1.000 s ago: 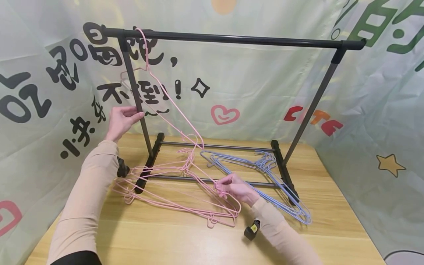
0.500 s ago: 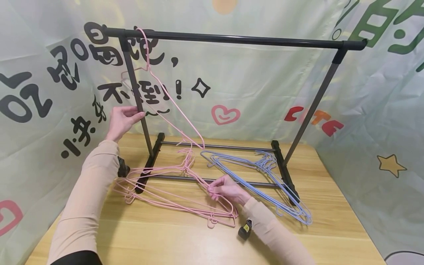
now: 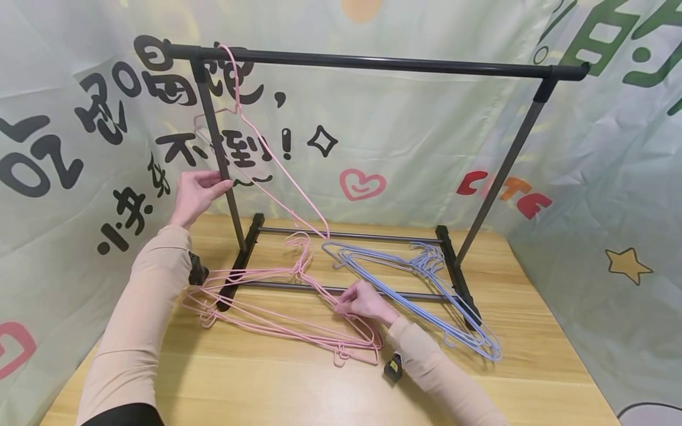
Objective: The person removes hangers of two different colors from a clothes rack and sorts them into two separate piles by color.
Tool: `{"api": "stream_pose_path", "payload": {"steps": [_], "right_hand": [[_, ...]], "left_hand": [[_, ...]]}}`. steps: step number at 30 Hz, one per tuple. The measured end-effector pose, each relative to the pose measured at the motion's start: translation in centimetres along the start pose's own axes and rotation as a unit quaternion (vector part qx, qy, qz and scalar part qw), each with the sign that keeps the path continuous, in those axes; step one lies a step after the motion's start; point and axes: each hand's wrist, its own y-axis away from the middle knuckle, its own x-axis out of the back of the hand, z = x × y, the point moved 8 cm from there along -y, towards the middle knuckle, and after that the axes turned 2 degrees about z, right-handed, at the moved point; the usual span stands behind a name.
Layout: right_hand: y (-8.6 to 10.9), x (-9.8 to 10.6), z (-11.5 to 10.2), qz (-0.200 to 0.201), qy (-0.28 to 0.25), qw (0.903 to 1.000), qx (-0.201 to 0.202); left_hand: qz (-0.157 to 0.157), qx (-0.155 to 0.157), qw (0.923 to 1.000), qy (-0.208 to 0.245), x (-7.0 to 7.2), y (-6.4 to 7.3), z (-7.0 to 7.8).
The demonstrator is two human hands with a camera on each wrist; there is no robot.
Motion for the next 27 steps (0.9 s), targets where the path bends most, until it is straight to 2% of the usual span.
{"api": "stream_pose_path", "payload": {"steps": [4, 8, 27], "right_hand": [[-0.08, 0.37, -0.2, 0.024, 0.059, 0.9979, 0.013], [-0.12, 0.33, -0.05, 0.035, 0.076, 0.9965, 0.008], [-0.02, 0.12, -0.37, 0.051, 0.092, 0.9945, -0.002]], "left_hand": [[-0.001, 0.002, 1.0, -0.001, 0.0, 0.02, 0.06], [-0.007, 0.006, 0.9999, 0.006, -0.12, 0.02, -0.02], [-0.006, 0.007, 0.9998, -0.015, -0.05, -0.02, -0.03]]}}
